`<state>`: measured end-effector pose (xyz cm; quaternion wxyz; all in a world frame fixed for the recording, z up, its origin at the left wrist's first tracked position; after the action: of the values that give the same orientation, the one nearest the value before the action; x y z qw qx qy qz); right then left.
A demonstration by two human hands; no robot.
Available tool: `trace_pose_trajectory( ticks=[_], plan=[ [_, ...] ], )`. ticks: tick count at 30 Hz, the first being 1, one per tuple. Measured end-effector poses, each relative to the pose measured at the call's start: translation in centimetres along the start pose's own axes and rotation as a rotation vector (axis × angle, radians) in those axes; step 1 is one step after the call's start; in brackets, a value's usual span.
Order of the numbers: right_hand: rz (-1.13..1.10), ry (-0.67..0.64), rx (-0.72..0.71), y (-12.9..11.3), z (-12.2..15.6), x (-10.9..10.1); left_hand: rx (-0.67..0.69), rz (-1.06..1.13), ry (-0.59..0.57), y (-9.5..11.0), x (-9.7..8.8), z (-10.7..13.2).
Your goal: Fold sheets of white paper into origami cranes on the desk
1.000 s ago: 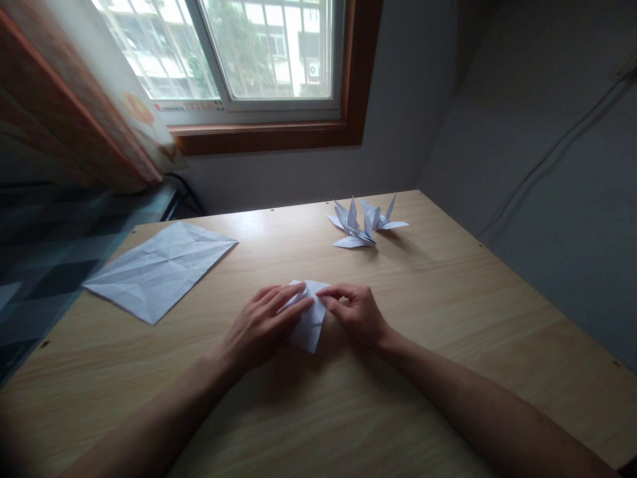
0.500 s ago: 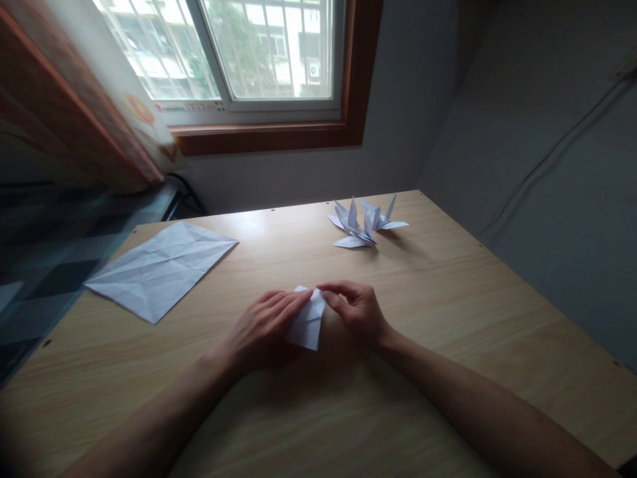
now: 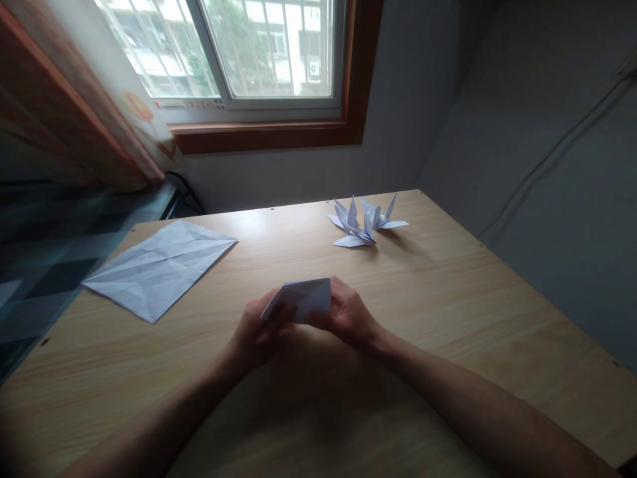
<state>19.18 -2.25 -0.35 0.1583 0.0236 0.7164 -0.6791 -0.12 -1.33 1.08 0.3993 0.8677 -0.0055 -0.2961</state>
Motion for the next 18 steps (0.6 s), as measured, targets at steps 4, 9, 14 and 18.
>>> trace_pose_trajectory(
  ticks=[4,9,14,18],
  plan=[
    [0.027,-0.008,-0.066,-0.3,0.4,0.1,0.093,0.082,-0.11,0.3,0.3,-0.4],
    [-0.049,-0.016,0.09,0.5,0.5,0.0,0.069,0.049,0.019,0.1,-0.2,-0.4],
    [-0.102,-0.071,0.167,0.7,0.1,0.1,-0.098,0.199,0.184,-0.5,0.0,-0.1],
    [-0.28,0.114,0.187,1.4,-0.6,-0.4,-0.205,0.379,0.158,-0.7,0.4,-0.3]
  ],
)
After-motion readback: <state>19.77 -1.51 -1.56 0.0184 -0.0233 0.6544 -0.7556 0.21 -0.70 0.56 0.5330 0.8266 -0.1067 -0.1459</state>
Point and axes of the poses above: each hand's wrist, its own z-axis away from the middle knuckle, its own x-axis out of the palm, y = z × x, the point moved 2 cm from there along -z, towards the middle knuckle, and after that the axes turned 15 degrees about x, right-handed, at the moved point
